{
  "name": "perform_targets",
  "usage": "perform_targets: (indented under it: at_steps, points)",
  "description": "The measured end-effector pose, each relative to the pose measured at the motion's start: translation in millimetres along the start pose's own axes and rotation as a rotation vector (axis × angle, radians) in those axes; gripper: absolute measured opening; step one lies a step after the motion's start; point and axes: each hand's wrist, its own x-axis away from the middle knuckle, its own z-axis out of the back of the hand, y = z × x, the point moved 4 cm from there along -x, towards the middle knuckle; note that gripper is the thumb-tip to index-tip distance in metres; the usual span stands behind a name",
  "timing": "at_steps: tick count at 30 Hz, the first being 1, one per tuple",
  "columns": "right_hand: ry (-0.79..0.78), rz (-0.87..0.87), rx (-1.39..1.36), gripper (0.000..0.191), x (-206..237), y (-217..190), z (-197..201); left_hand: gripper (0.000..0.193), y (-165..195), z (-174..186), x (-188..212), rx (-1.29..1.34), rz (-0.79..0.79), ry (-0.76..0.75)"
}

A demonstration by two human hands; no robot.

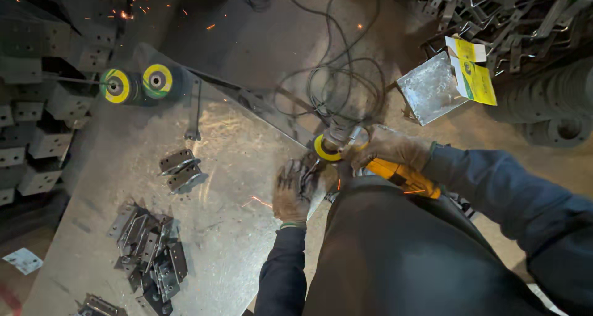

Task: The person uses an angle grinder to grind metal bracket parts on a steel work table, producing sparks, then sets finished pieces aside and picks up the next bracket to continue grinding.

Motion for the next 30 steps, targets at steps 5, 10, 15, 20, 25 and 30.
perform_targets:
  at_steps: [5,10,15,20,25,30]
  points:
    - [0.043,-0.025,-0.118,0.038,4,-5,0,0.041,-8,-9,6,-0.041,0.024,-0.017]
    - [0.043,-0.026,-0.159,0.059,-1,5,-2,0.038,-12,-15,9,-0.035,0.079,-0.079]
    - [-0.118,0.030,-0.195,0.029,-3,25,1,0.049,-6,-8,6,-0.023,-0.024,-0.054]
    - [0.022,0.086,-0.068,0.026,4,7,4,0.047,-5,-4,3,0.022,0.000,0.000]
    - [0.081,-0.020,-0.230,0.050,7,-13,-6,0.049,-4,-6,4,0.016,0.018,-0.030]
    - [0.034,-0.064,-0.330,0.041,-5,10,-5,0.043,-3,-7,4,-0.031,0.032,-0.062]
